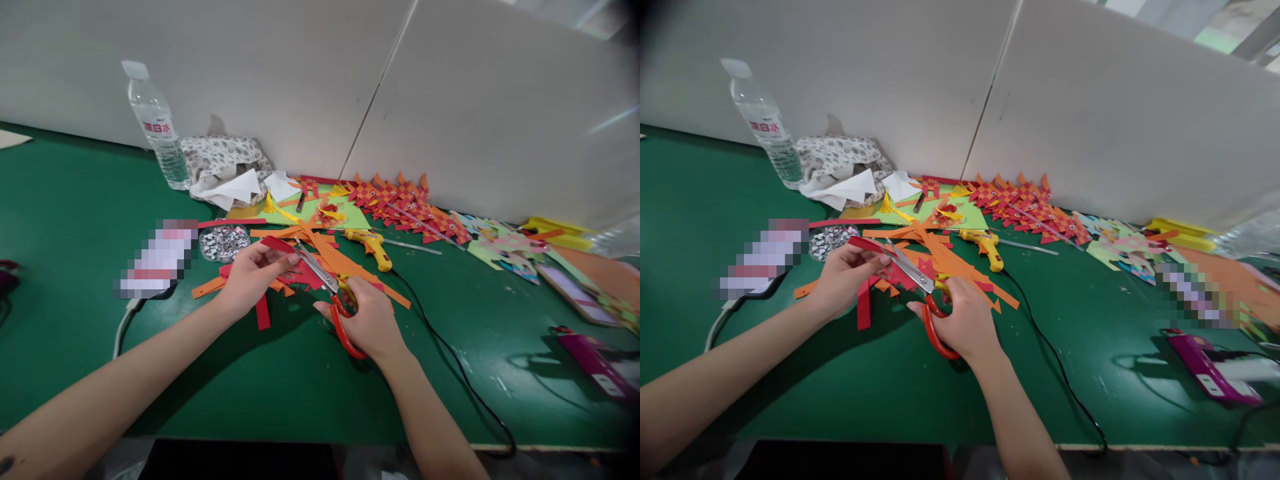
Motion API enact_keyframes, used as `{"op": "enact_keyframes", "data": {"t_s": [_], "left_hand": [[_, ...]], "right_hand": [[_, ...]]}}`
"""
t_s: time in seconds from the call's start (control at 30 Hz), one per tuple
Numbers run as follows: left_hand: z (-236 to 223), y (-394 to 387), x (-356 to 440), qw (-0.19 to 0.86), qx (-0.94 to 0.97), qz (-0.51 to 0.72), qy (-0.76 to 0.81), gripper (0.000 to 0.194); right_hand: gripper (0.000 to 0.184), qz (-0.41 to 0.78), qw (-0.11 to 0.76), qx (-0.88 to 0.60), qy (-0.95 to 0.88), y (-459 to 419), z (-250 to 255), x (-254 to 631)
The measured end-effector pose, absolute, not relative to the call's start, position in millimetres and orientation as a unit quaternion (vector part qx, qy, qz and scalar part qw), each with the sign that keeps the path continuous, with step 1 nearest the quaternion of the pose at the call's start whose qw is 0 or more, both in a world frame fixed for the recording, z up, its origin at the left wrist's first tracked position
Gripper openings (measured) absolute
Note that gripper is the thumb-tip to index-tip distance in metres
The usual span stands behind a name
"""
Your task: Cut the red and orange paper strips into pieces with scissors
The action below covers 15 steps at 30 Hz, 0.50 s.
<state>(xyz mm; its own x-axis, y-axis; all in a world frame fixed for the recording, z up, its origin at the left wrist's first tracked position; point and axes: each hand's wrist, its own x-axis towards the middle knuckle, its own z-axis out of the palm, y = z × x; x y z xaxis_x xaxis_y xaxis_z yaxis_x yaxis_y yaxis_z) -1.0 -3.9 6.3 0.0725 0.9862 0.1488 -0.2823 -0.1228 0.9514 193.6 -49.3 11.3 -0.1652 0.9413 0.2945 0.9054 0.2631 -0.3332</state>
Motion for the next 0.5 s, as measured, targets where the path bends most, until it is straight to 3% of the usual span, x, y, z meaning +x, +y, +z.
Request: {"op": "enact_keyframes", "data": {"t_s": [0.5], "left_hand": [[8.2,-1.3,-4.8,0.591,0.477,0.554,0.341,0.018]], "right_hand": [[0.043,0.067,0.236,-0.601,-0.761,-48.8,8.9,194.7]]}}
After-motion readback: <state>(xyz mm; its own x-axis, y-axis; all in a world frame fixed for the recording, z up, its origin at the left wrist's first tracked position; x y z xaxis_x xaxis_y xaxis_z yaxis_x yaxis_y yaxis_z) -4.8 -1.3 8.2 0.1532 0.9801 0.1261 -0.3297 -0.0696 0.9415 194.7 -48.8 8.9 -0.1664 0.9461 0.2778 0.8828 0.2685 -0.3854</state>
